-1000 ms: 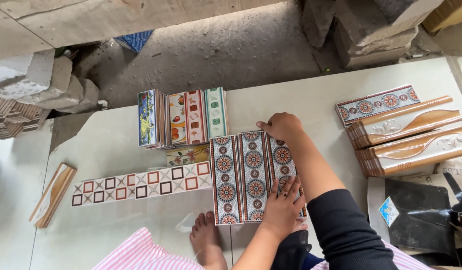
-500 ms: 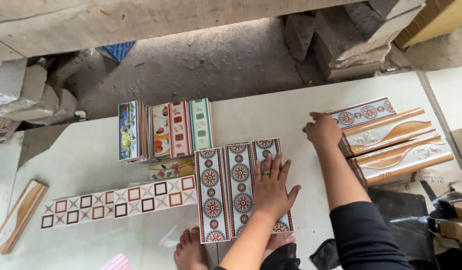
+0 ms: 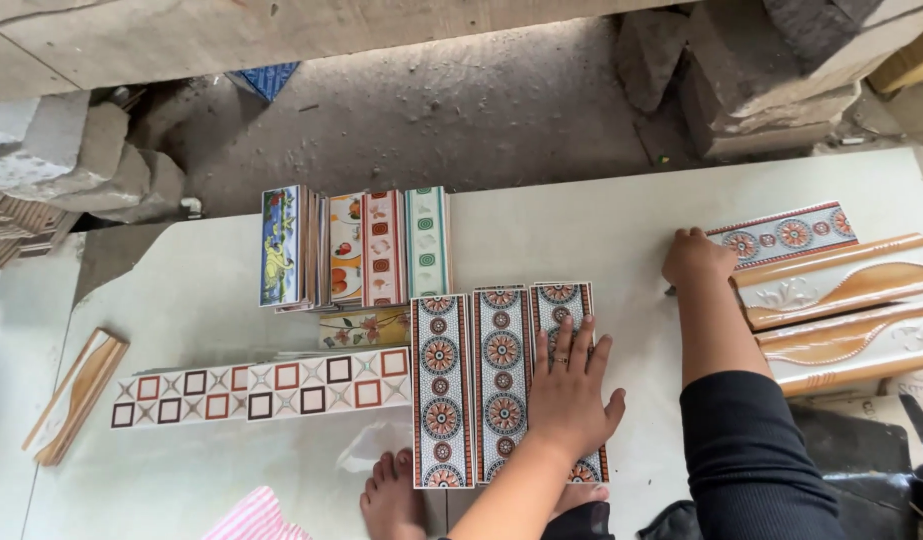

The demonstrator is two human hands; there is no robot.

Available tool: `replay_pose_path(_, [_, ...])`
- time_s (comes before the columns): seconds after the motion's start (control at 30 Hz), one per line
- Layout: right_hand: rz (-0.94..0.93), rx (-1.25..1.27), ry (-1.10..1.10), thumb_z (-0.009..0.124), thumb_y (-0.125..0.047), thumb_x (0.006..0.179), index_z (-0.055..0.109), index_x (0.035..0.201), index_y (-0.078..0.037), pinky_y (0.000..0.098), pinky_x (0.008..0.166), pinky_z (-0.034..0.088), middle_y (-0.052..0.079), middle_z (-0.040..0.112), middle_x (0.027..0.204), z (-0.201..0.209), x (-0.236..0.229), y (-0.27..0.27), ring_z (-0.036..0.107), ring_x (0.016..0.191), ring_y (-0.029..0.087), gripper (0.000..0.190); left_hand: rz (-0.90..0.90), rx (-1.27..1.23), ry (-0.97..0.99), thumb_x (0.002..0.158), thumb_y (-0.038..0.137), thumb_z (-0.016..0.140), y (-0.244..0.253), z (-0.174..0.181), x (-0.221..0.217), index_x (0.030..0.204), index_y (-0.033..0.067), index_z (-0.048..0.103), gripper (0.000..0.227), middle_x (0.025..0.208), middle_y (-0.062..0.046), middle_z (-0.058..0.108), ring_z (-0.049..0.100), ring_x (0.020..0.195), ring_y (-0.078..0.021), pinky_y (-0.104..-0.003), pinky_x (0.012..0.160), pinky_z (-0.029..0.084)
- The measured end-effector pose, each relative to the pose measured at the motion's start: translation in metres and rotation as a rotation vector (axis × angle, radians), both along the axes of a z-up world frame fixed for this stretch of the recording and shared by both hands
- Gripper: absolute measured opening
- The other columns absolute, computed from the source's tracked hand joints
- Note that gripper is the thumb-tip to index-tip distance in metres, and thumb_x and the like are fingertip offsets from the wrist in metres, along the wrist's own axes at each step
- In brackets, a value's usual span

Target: The person sits on the floor and wipes the surface of several decorative tiles using a small cloth. They handle tiles with different patterns, including floral and geometric designs, and place them back in stacks after cleaning.

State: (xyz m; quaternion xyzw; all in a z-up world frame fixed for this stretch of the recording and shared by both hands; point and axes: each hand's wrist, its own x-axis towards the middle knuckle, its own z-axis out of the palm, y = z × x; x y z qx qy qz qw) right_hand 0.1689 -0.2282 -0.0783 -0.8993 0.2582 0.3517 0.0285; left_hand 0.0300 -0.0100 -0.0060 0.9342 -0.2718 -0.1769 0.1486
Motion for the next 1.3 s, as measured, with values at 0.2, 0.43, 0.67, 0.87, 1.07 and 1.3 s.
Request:
replay_pose_path(0.2, [0.059, -0.193, 0.028, 0.039, -0.019, 0.080, 0.035, 0.126, -0.012, 0.0313, 0.066, 0.046, 0.000, 0.032, 0.127, -0.026, 0.005, -0.001, 0.062, 0.092, 0.022, 0.047, 0.011, 0.007, 0.012, 0.080, 0.041, 0.029, -0.001, -0.001, -0.001, 0.132, 0.0110, 0.022, 0.060, 0.143, -0.009, 0.005, -0.002, 0.131, -0.0295, -0.049, 0.103, -0.004])
replay_pose_path(0.43, [0.044, -0.183, -0.094, 0.037, -0.013, 0.082, 0.048, 0.120, -0.013, 0.0381, 0.072, 0.043, 0.005, 0.050, 0.117, 0.001, 0.002, -0.008, 0.057, 0.100, 0.031, 0.039, 0.032, -0.065, -0.023, 0.079, 0.039, 0.032, 0.000, -0.009, -0.005, 0.130, 0.0104, 0.027, 0.058, 0.142, -0.010, 0.010, 0.002, 0.132, -0.0293, -0.049, 0.104, -0.004])
replay_pose_path(0.67, [-0.120, -0.013, -0.185, 0.033, -0.008, 0.076, 0.053, 0.104, -0.002, 0.0417, 0.072, 0.042, 0.021, 0.059, 0.104, 0.037, -0.002, -0.022, 0.056, 0.093, 0.037, 0.035, 0.042, -0.127, -0.067, 0.078, 0.037, 0.033, 0.003, -0.012, -0.005, 0.129, 0.0097, 0.030, 0.057, 0.142, -0.010, 0.014, 0.005, 0.132, -0.0295, -0.049, 0.105, -0.002])
replay_pose_path(0.87, [0.341, 0.170, -0.822, 0.046, -0.004, 0.080, 0.067, 0.097, -0.019, 0.0409, 0.068, 0.044, 0.011, 0.061, 0.099, 0.099, -0.019, -0.071, 0.058, 0.081, 0.032, 0.030, 0.061, -0.219, -0.165, 0.081, 0.043, 0.033, 0.007, -0.017, -0.007, 0.128, 0.0087, 0.032, 0.058, 0.141, -0.010, 0.018, 0.009, 0.132, -0.0299, -0.049, 0.106, 0.002])
replay_pose_path(1.07, [0.080, 0.469, -1.154, 0.059, -0.010, 0.087, 0.060, 0.106, -0.004, 0.0254, 0.070, 0.042, 0.007, 0.058, 0.092, 0.213, -0.091, -0.020, 0.051, 0.079, 0.013, 0.020, 0.113, -0.430, 0.050, 0.084, 0.027, 0.033, 0.024, 0.021, -0.003, 0.124, 0.0129, 0.036, 0.043, 0.138, -0.009, 0.027, 0.016, 0.130, -0.0267, -0.045, 0.105, 0.001])
replay_pose_path(1.3, [-0.372, 0.972, -1.201, 0.051, -0.010, 0.087, 0.055, 0.105, -0.004, 0.0182, 0.067, 0.045, 0.006, 0.058, 0.090, 0.281, -0.158, 0.060, 0.054, 0.078, 0.010, 0.019, 0.358, -1.909, 0.809, 0.087, 0.049, 0.030, 0.043, 0.043, 0.029, 0.103, 0.0105, 0.056, 0.049, 0.097, -0.010, 0.063, 0.059, 0.088, -0.0234, -0.039, 0.088, 0.037])
